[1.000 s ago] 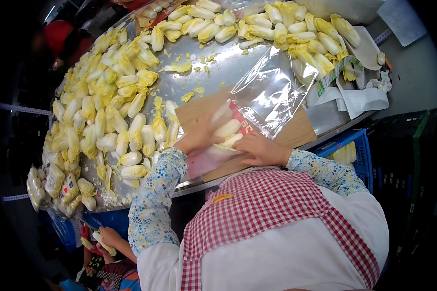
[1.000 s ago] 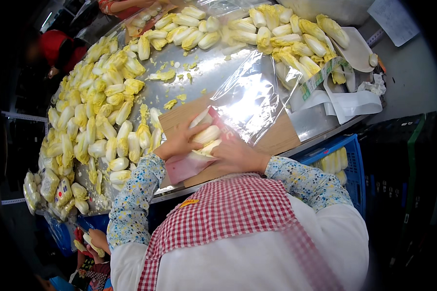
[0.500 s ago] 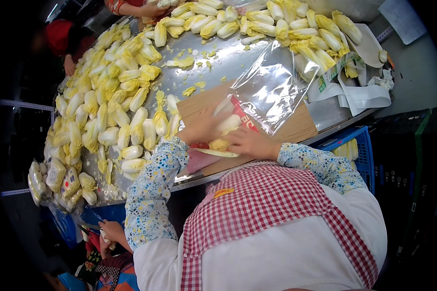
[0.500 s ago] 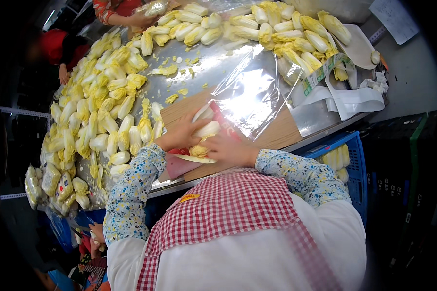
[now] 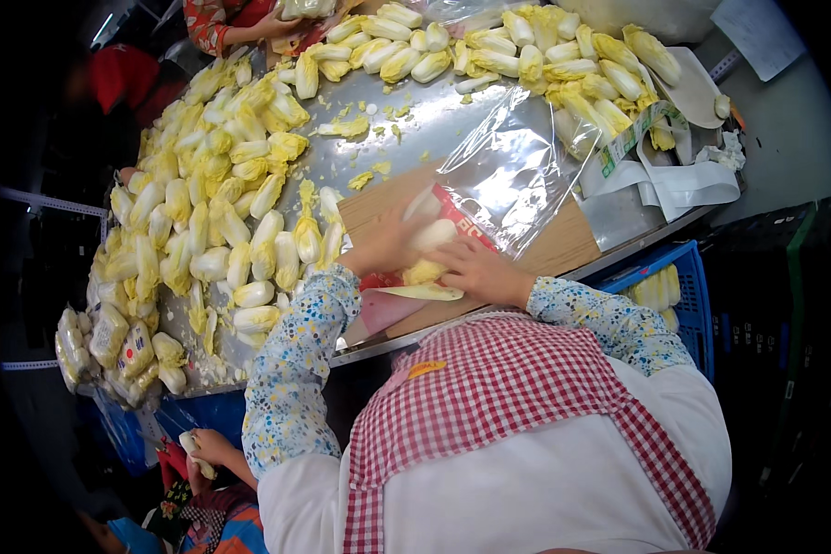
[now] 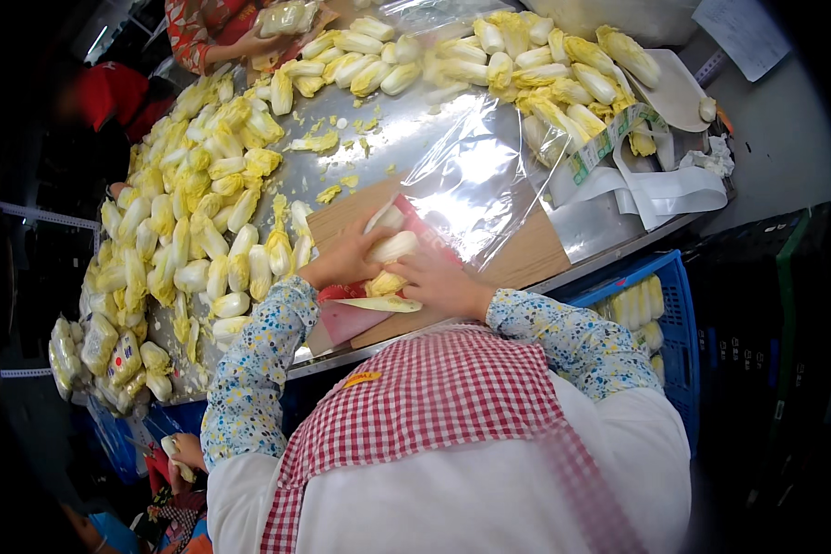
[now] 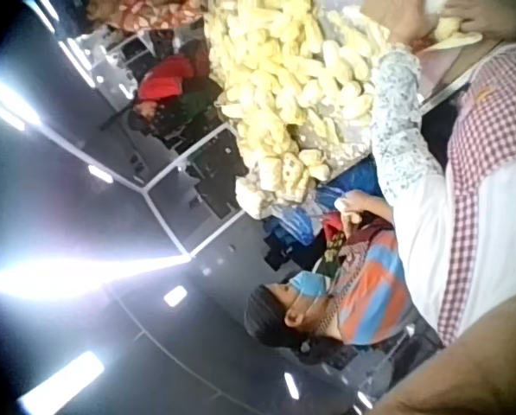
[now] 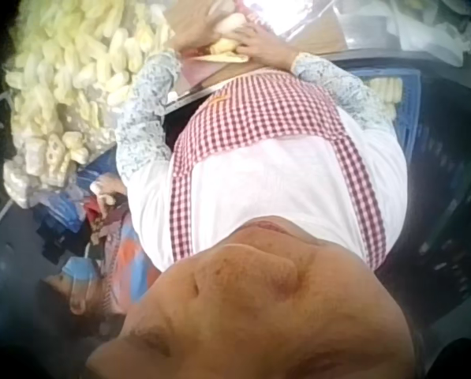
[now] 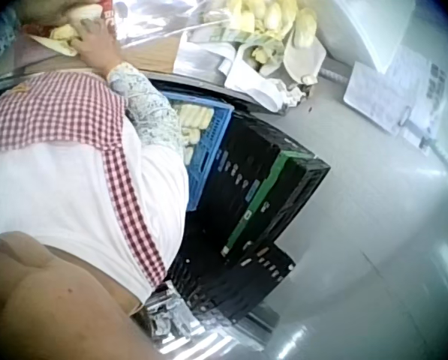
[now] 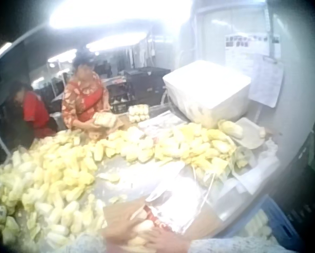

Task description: The person selects individual heads of napa cabbage from a large pile on a metal table. They place the cabbages into clear plastic bags, fold the bags closed, and then place the packaged items into a blue crate. The process is repeated continuously throughout the clip.

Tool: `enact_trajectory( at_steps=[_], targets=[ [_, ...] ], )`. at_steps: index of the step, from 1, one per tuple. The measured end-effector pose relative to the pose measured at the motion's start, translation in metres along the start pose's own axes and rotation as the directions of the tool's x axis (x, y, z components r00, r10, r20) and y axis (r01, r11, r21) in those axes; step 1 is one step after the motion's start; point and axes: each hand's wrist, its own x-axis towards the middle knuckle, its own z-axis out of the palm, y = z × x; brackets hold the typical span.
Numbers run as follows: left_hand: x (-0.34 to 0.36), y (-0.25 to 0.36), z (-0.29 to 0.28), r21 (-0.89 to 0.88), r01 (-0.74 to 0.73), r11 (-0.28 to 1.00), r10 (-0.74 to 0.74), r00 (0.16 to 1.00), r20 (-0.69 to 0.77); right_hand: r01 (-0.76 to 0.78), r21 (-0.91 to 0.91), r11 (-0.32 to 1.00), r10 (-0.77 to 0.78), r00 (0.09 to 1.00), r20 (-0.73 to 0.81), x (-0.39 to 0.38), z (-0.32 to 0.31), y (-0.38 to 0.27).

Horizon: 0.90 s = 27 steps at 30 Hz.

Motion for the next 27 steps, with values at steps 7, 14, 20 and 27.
enact_trajectory(
  at_steps=[7,14,20,27],
  targets=[
    [0.001,0.011,-0.004,0.022,0.026,0.999,-0.027,0.998,0.055,-0.061,0.069,0.996,0.063,0.998,-0.023,0.001,-0.005,0.004],
    [0.013,0.027,-0.04,-0.512,0.265,0.817,-0.221,0.964,0.147,-0.041,0.032,0.999,0.049,0.953,-0.297,0.013,-0.019,0.035],
    [0.014,0.032,-0.027,-0.448,0.011,0.894,-0.117,0.971,-0.209,-0.069,-0.085,0.994,0.037,0.944,-0.328,0.039,-0.002,0.04],
    [0.011,0.023,-0.01,-0.173,-0.03,0.984,-0.002,0.983,-0.183,-0.186,0.003,0.982,0.177,0.928,-0.329,0.042,0.008,0.049]
  ],
)
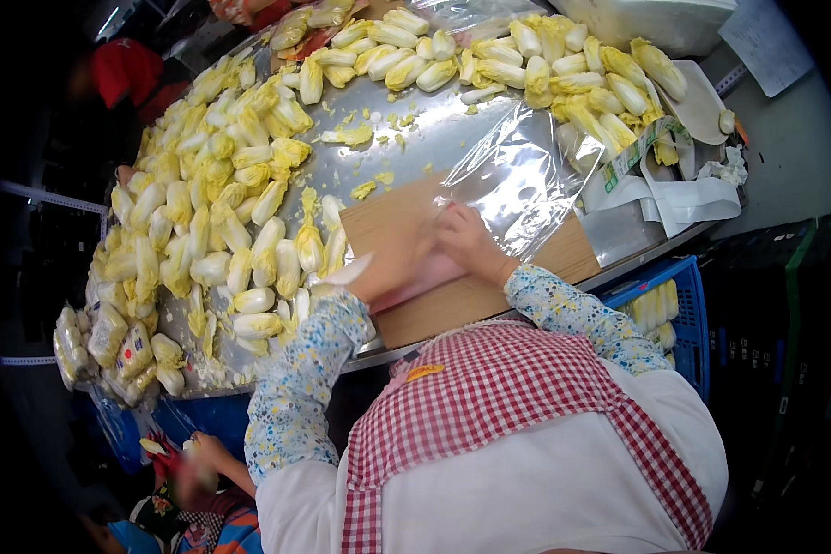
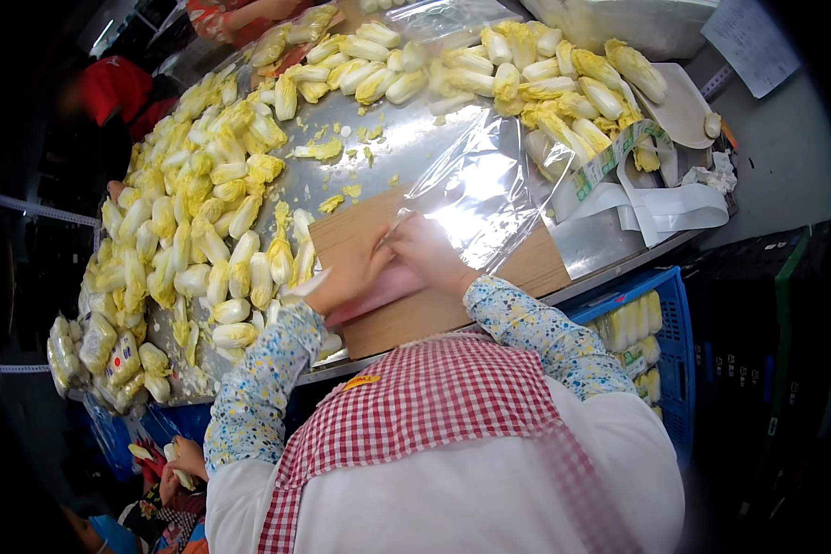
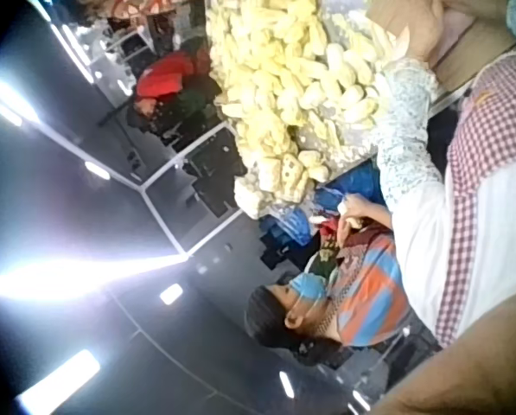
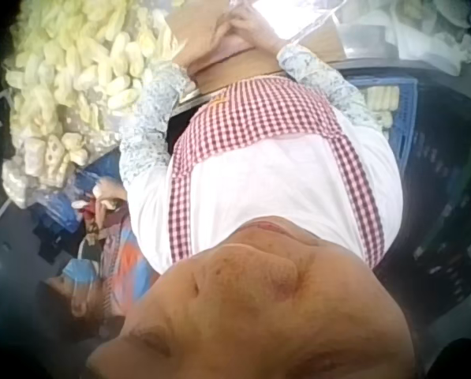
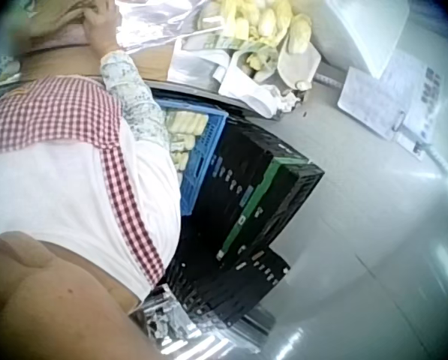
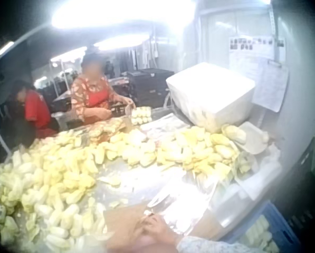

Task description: The person selects individual heads of napa cabbage from a large pile on a metal table. They place the cabbages into clear plastic bags, fold the bags closed, and then place the packaged items into a blue crate. The process is repeated continuously throughout the clip.

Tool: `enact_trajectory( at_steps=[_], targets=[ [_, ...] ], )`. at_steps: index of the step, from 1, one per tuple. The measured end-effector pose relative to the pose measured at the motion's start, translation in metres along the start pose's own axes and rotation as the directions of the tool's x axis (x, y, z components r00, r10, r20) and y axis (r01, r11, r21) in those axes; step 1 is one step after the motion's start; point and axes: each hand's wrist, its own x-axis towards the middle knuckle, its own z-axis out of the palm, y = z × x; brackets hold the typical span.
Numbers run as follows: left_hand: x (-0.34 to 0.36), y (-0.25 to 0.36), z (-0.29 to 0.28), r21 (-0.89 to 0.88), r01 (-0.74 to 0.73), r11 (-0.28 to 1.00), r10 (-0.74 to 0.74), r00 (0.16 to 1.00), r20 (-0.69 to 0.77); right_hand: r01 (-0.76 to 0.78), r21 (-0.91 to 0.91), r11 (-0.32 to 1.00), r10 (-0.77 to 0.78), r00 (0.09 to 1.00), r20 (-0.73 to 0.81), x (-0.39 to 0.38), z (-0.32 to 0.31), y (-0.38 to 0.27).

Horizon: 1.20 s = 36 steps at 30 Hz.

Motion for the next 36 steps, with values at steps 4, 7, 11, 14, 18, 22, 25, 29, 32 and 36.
enact_trajectory(
  at_steps=[4,7,11,14,18,22,25,29,32,36],
  targets=[
    [-0.03,0.01,0.048,0.316,-0.104,0.943,0.186,0.952,-0.243,-0.124,0.068,0.99,0.129,0.989,-0.078,-0.011,0.018,0.002],
    [-0.032,0.009,0.056,0.39,-0.078,0.917,0.178,0.957,-0.228,-0.221,0.044,0.974,0.223,0.974,-0.036,-0.021,0.027,0.005],
    [-0.033,-0.007,0.068,0.443,-0.076,0.893,0.194,0.954,-0.228,-0.294,0.012,0.956,0.292,0.944,-0.156,-0.008,0.002,-0.023],
    [-0.035,-0.007,0.072,0.432,-0.064,0.9,0.179,0.957,-0.231,-0.152,0.02,0.988,0.152,0.988,-0.007,-0.002,-0.02,-0.023],
    [-0.033,-0.009,0.069,0.469,-0.133,0.873,0.258,0.942,-0.213,-0.118,0.16,0.98,0.106,0.991,0.08,-0.039,0.0,0.0],
    [-0.029,0.001,0.039,0.491,-0.237,0.838,0.295,0.954,-0.044,-0.132,0.15,0.98,0.121,0.99,0.076,-0.047,0.002,0.005],
    [-0.025,-0.002,0.031,0.47,-0.279,0.837,0.325,0.945,-0.019,-0.16,0.2,0.967,0.147,0.986,0.078,-0.043,0.004,0.008],
    [-0.024,-0.01,0.049,0.364,-0.201,0.909,0.253,0.962,-0.1,-0.161,0.216,0.963,0.145,0.985,0.089,-0.036,-0.013,0.0],
    [-0.028,-0.005,0.055,0.389,-0.122,0.913,0.195,0.968,-0.155,-0.569,0.345,0.746,0.444,0.812,0.379,-0.035,-0.05,0.024],
    [-0.034,-0.003,0.064,0.383,-0.067,0.921,0.167,0.958,-0.233,-0.596,0.059,0.801,0.599,0.797,-0.078,-0.039,-0.068,0.036]
  ],
)
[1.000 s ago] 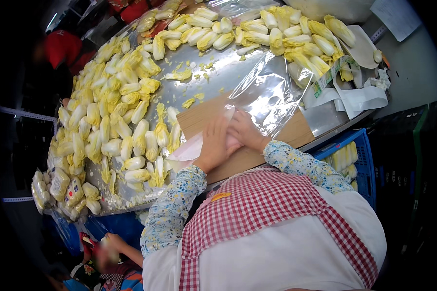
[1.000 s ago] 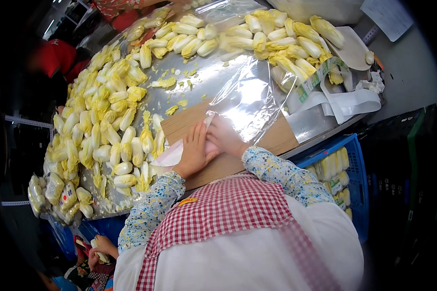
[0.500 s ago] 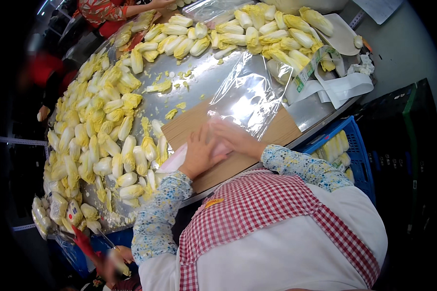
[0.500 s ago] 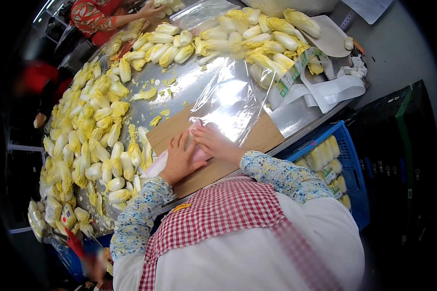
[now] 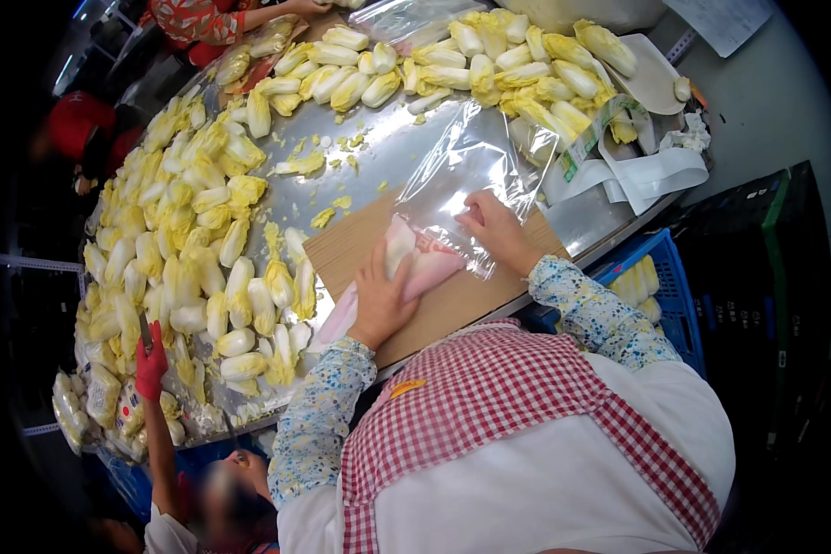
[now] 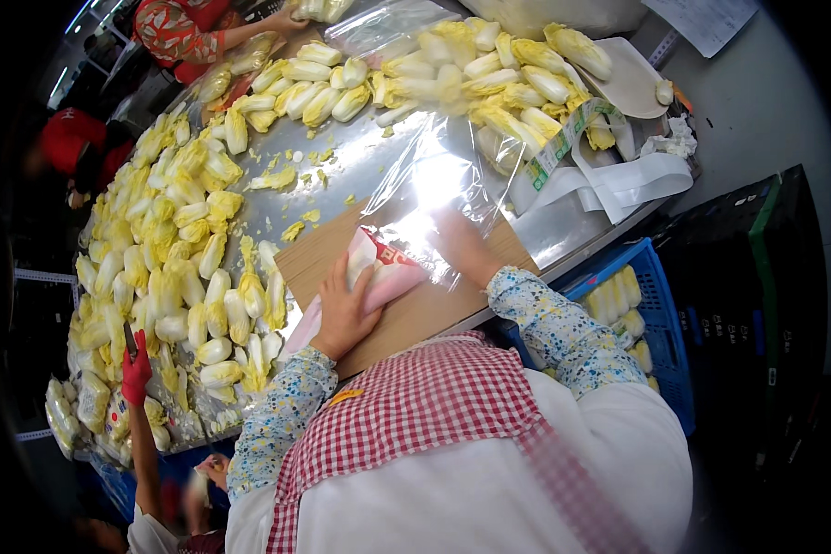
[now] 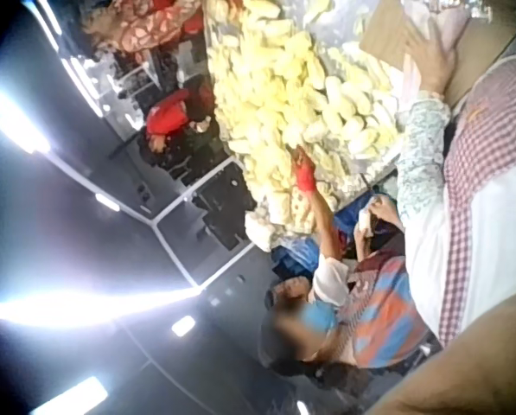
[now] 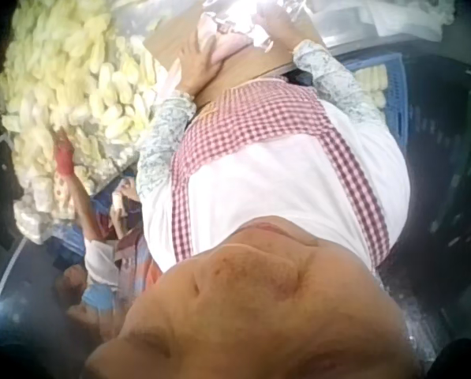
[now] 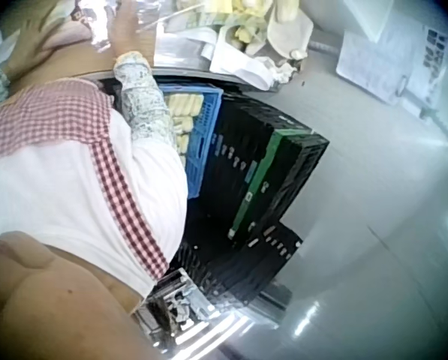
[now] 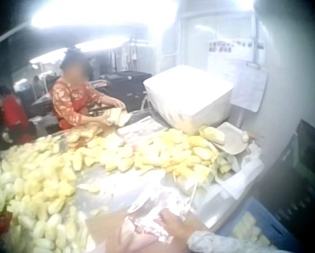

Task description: The person selects individual heads of napa cabbage from a large pile on a metal table. They place the cabbages into clear plastic bags, fold the bags closed, and then place the packaged items into a blue crate. The process is repeated continuously throughout the clip.

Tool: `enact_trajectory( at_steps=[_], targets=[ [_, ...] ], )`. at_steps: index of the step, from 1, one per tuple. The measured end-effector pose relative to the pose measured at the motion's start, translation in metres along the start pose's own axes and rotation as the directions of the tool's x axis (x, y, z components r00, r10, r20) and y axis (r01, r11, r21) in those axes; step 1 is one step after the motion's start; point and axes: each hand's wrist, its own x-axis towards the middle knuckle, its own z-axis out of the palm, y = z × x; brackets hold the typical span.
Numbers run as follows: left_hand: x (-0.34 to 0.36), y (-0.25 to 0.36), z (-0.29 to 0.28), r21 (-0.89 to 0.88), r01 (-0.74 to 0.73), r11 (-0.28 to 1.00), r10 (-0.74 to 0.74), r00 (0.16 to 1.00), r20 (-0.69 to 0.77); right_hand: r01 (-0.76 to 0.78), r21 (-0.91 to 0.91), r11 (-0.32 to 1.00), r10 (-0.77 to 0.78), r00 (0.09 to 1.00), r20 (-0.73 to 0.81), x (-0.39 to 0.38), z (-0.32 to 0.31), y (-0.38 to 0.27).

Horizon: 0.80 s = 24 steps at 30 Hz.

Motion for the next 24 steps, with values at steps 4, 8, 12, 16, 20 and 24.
enact_trajectory(
  at_steps=[4,8,12,16,20,24],
  targets=[
    [-0.004,-0.01,0.0,-0.182,0.063,0.981,-0.07,0.997,-0.032,0.108,-0.125,0.986,-0.104,0.994,0.042,-0.009,0.013,0.013],
    [-0.009,0.007,-0.012,0.093,-0.021,0.995,0.018,0.999,0.034,0.15,-0.126,0.981,-0.148,0.989,0.025,-0.014,0.023,0.026],
    [-0.002,0.018,-0.018,0.13,0.061,0.99,-0.071,0.995,0.074,0.303,-0.193,0.933,-0.303,0.952,0.03,-0.019,0.02,0.022],
    [0.007,0.014,-0.029,0.088,0.153,0.984,-0.167,0.971,0.174,0.321,-0.281,0.904,-0.298,0.947,0.122,-0.017,0.025,0.038],
    [0.012,-0.002,-0.018,0.082,0.137,0.987,-0.142,0.988,0.058,0.296,-0.256,0.92,-0.261,0.952,0.163,-0.01,0.023,0.039],
    [0.012,-0.001,-0.015,0.021,0.138,0.99,-0.137,0.99,-0.03,0.219,-0.13,0.967,-0.199,0.968,0.152,-0.004,0.016,0.034]
  ],
)
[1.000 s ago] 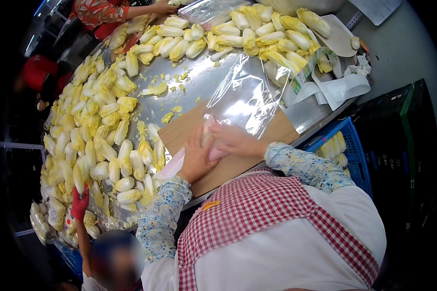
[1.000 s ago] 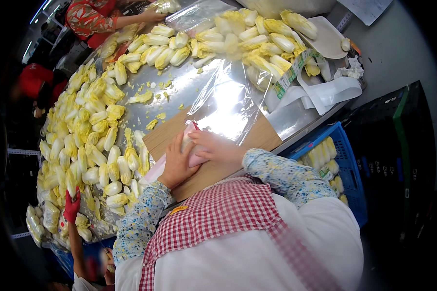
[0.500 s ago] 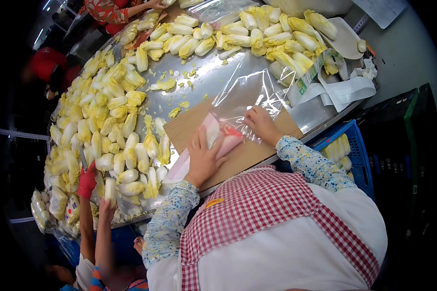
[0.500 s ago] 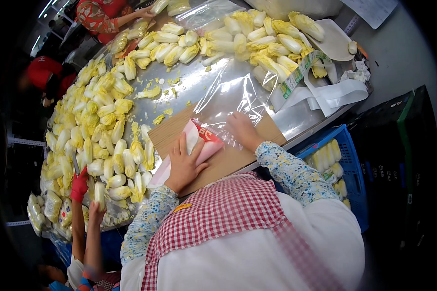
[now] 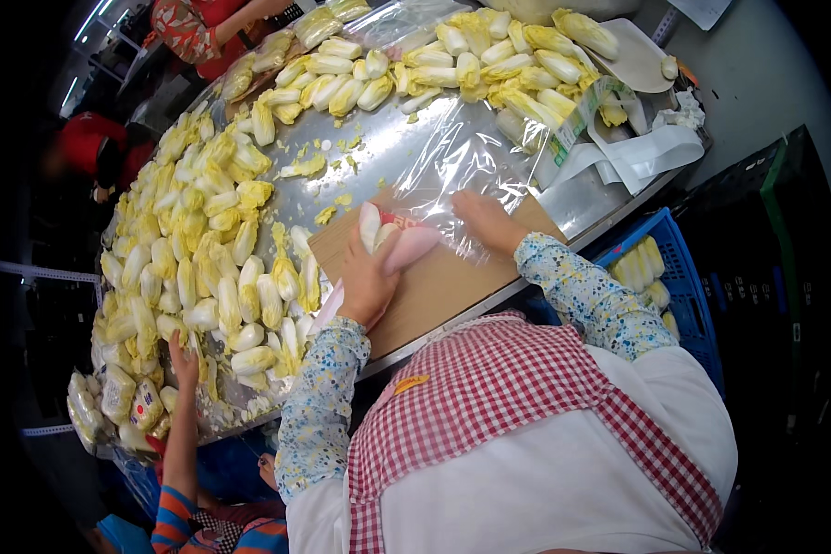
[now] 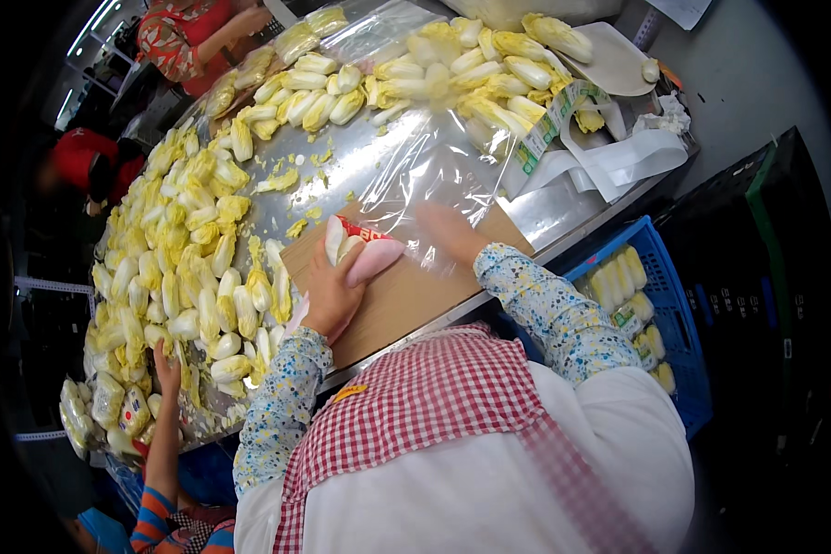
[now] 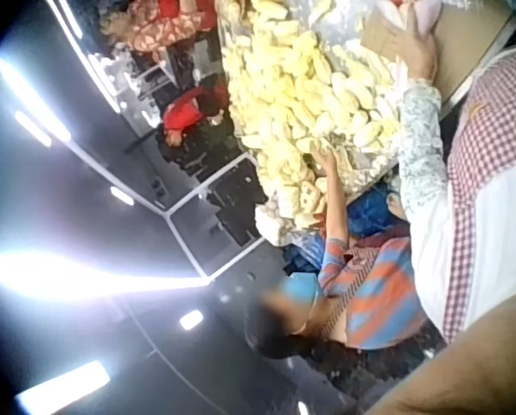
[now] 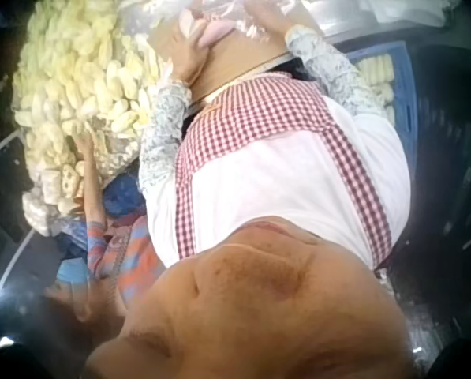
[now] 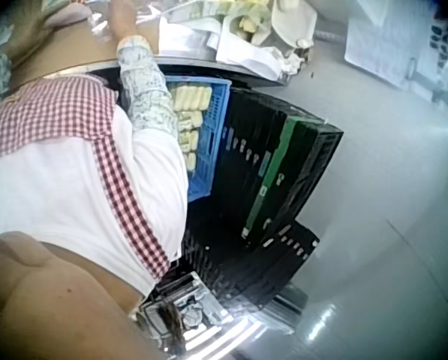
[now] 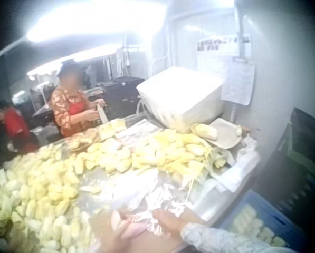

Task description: The person selects individual heads of napa cabbage from a large pile on a metal table. They place the cabbages into clear plastic bags, fold the bags closed, and then place the packaged items into a blue crate. The process is repeated continuously throughout the clip.

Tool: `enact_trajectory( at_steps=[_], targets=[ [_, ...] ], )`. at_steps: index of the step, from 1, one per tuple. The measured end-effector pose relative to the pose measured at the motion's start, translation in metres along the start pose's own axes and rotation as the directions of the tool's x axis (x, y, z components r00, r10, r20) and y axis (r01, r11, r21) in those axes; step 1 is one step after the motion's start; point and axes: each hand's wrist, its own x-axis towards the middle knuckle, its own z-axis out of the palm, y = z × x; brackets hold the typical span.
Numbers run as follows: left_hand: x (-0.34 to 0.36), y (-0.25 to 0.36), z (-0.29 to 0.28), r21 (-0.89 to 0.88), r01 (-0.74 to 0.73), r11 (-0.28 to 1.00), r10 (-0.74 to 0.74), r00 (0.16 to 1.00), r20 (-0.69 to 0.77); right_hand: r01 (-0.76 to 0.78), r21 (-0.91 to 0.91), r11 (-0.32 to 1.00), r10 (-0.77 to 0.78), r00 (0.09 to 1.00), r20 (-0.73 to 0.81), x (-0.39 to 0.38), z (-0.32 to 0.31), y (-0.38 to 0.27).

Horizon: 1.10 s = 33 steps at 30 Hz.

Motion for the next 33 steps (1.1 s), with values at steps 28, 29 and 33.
enact_trajectory(
  at_steps=[28,29,33],
  targets=[
    [0.019,0.053,0.027,-0.196,0.0,0.981,-0.004,1.0,-0.018,0.096,0.029,0.995,-0.1,0.977,0.186,0.031,-0.026,-0.039],
    [0.02,0.056,0.029,-0.204,-0.004,0.979,-0.003,0.999,-0.036,0.144,-0.001,0.99,-0.141,0.974,0.175,0.039,-0.014,-0.036],
    [0.026,0.06,0.028,-0.211,-0.034,0.977,0.009,0.993,-0.118,0.183,-0.035,0.983,-0.177,0.977,0.121,0.062,-0.002,-0.051]
  ],
)
